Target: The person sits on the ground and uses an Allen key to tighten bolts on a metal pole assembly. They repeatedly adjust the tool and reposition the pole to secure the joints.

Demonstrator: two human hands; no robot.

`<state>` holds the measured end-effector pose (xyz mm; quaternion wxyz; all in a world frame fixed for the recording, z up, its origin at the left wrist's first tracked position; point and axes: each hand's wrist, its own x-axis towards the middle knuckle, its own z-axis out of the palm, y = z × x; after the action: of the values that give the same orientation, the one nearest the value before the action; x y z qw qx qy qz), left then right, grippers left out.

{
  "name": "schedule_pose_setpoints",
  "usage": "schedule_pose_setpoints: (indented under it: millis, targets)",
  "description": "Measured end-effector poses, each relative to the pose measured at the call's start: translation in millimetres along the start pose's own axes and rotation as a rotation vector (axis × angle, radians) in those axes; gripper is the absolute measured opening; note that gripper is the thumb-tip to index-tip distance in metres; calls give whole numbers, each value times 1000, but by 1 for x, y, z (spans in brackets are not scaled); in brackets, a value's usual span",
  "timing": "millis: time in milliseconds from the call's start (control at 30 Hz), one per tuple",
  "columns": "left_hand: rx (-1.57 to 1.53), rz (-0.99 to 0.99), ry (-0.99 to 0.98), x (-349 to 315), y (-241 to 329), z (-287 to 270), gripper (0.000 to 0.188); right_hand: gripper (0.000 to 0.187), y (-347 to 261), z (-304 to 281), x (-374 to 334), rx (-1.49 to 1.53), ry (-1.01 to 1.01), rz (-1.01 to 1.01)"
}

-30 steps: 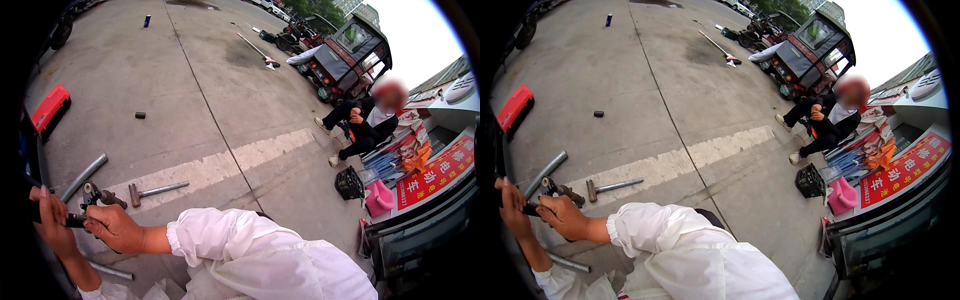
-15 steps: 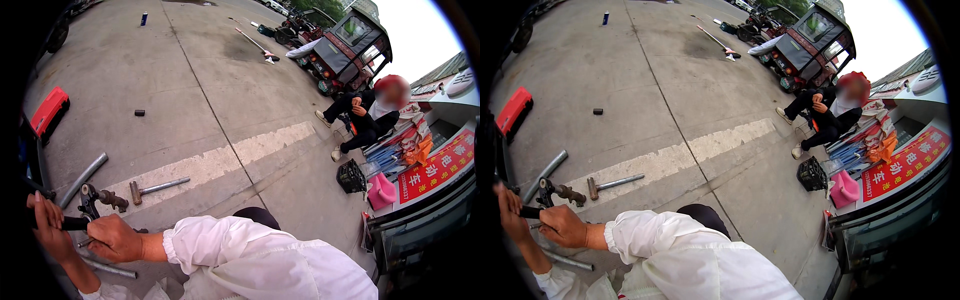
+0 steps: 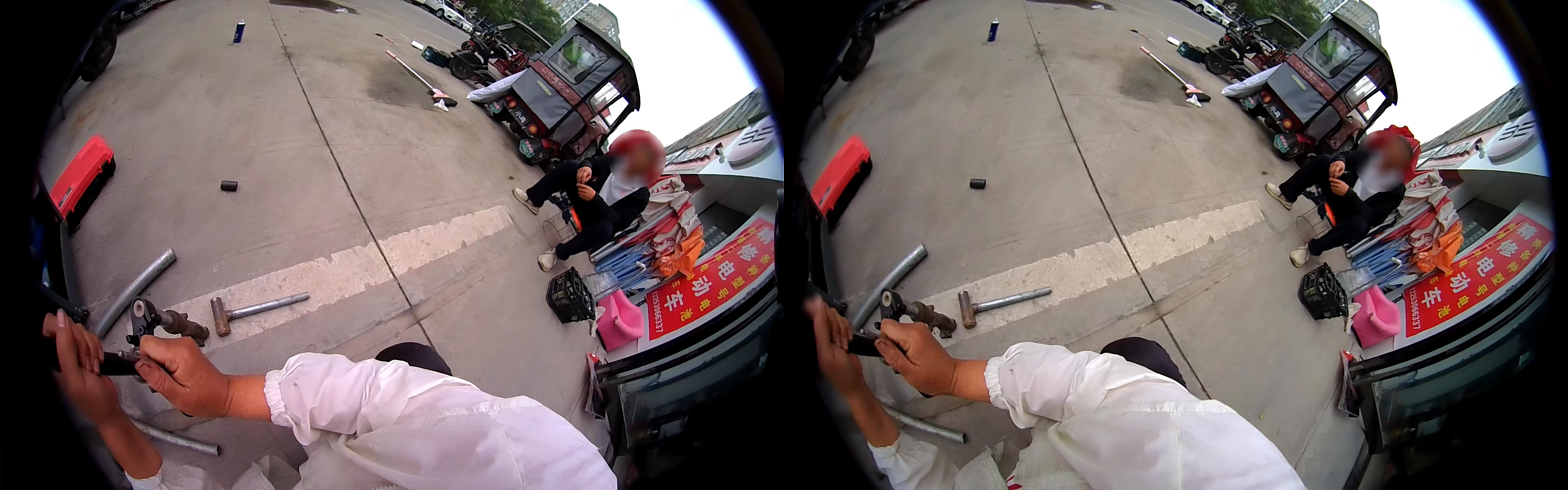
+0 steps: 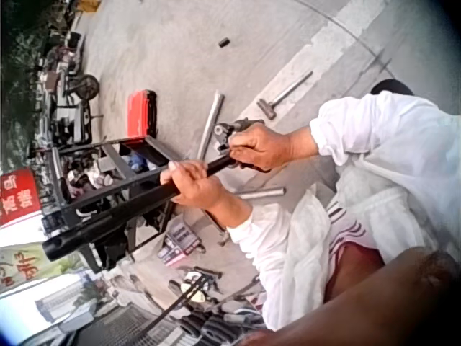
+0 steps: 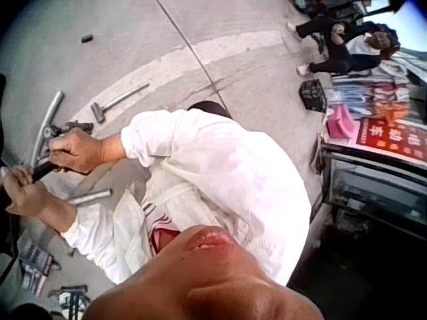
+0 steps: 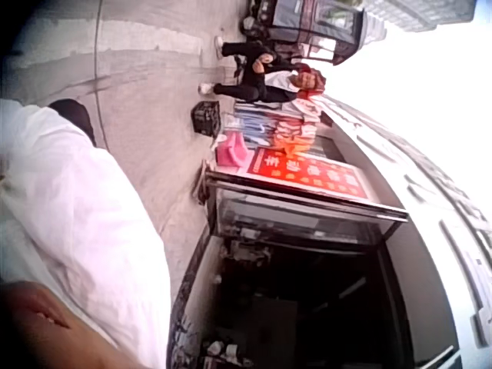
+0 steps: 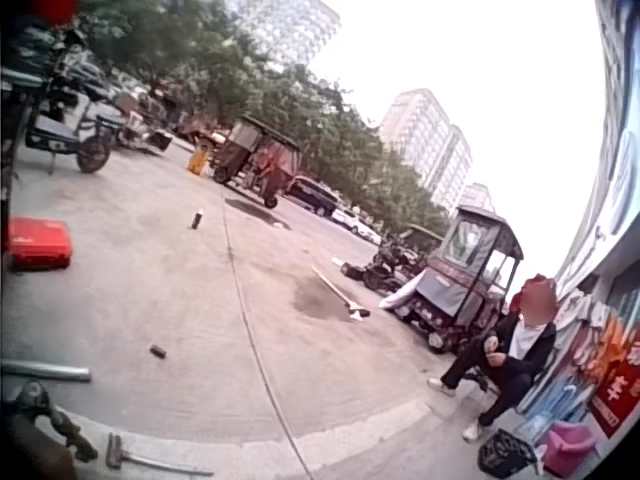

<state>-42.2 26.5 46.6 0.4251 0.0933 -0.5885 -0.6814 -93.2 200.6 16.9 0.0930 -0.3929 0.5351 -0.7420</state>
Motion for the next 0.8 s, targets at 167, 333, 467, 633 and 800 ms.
schedule_pose_setpoints:
  millis: [167, 333, 467, 633, 800]
  targets:
    - [230, 125, -46, -3, -4, -3, 27, 25, -29, 7, 46, -182, -9, -177]
    - [323, 150, -206, 0, 1, -1, 18, 40, -46, 21, 82, -595, -10, -359]
    - [341, 110, -104, -11, -5, 1, 16, 53, -45, 19, 93, -598, -116, -150]
    - [261, -66, -236, -6, -9, -23, 18, 67, -38, 16, 102, -689, -94, -15]
    - [41, -398, -293, -5, -2, -34, 33, 68, -27, 15, 106, -570, -73, 34]
